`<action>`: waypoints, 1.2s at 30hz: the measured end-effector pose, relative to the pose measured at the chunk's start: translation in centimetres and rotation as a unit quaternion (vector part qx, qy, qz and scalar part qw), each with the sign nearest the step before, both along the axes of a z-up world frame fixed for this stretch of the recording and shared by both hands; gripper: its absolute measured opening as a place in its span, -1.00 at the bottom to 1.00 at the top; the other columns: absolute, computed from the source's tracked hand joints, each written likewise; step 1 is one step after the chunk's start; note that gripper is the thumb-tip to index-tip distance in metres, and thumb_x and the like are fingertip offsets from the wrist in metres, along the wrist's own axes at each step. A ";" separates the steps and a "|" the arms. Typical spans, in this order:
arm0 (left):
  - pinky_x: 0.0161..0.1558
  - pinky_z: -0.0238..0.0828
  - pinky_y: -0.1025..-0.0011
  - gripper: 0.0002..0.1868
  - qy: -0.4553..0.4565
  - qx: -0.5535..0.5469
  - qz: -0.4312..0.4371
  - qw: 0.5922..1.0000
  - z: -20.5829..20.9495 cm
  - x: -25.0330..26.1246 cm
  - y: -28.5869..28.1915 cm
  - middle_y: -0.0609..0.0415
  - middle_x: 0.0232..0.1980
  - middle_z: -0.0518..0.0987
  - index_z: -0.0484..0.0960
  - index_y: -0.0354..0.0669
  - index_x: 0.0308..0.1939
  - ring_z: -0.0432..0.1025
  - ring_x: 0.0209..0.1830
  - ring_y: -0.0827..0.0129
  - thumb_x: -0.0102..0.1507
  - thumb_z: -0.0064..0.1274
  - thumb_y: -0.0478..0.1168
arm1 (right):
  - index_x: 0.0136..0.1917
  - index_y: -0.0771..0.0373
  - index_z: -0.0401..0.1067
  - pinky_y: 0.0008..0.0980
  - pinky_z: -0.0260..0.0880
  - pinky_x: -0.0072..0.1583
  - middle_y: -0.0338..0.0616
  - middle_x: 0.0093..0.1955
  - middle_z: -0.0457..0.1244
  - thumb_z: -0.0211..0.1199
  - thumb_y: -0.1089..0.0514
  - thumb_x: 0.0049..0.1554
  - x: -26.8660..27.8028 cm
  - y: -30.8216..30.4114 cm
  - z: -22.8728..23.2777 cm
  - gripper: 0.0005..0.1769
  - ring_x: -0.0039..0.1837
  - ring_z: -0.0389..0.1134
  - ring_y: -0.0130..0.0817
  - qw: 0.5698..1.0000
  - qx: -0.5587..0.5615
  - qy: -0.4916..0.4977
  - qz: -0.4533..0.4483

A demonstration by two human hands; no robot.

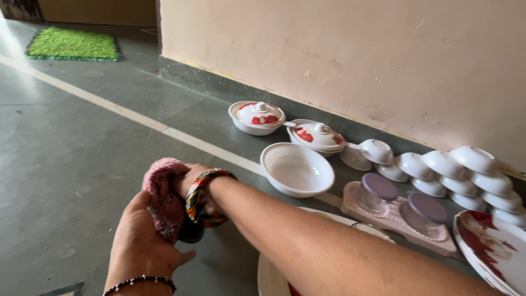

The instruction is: The person wipes various bowls, plates, and a plastic container with a cloth.

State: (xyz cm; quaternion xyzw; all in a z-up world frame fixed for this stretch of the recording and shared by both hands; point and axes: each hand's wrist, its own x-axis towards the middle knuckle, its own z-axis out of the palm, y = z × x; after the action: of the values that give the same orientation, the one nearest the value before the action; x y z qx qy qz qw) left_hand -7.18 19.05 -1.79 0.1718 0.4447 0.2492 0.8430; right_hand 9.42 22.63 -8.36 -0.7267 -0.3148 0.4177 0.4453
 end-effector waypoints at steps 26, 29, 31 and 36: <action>0.03 0.48 0.28 -0.41 -0.329 0.017 -0.242 0.913 9.8 5.7 -26.9 0.00 -0.01 0.66 0.54 -0.25 0.07 0.53 0.03 0.24 0.37 -0.33 0.18 | 0.03 0.12 0.57 -0.20 0.45 0.20 -0.01 0.07 0.45 0.22 0.04 0.17 -4.9 -40.8 19.6 -0.77 0.26 0.44 -0.10 0.734 0.278 -0.604 -0.142; 0.07 0.45 0.27 -0.46 -0.351 0.065 -0.310 0.881 11.2 6.7 -31.6 0.06 0.04 0.64 0.55 -0.15 0.12 0.51 0.06 0.28 0.41 -0.32 0.17 | 0.01 0.14 0.56 -0.24 0.47 0.08 0.00 -0.04 0.44 0.22 -0.01 0.13 -4.9 -46.0 20.0 -0.73 0.03 0.49 -0.15 0.773 0.225 -0.533 -0.260; 0.08 0.45 0.27 -0.54 -0.351 0.098 -0.342 0.866 11.2 7.3 -35.0 0.11 0.05 0.62 0.55 -0.08 0.12 0.50 0.06 0.31 0.44 -0.30 0.11 | 0.01 0.15 0.56 -0.23 0.48 0.05 0.01 -0.03 0.43 0.20 0.00 0.15 -5.0 -49.0 19.5 -0.73 -0.01 0.49 -0.13 0.780 0.214 -0.488 -0.328; 0.01 0.41 0.28 -0.64 -0.300 0.169 -0.394 0.852 8.7 6.9 -41.1 0.14 -0.01 0.62 0.56 -0.11 0.09 0.47 -0.07 0.37 0.45 -0.22 0.00 | 0.04 0.20 0.54 -0.20 0.48 0.04 0.07 -0.06 0.43 0.14 0.01 0.23 -5.6 -55.9 16.6 -0.71 -0.02 0.50 -0.07 0.759 0.219 -0.420 -0.446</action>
State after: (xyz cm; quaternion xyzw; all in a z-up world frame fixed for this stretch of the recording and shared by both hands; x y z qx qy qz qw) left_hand -0.31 -22.05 6.93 0.3894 0.0168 0.0072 0.9209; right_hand 3.81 -33.24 8.22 -0.7705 -0.1935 -0.2555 0.5511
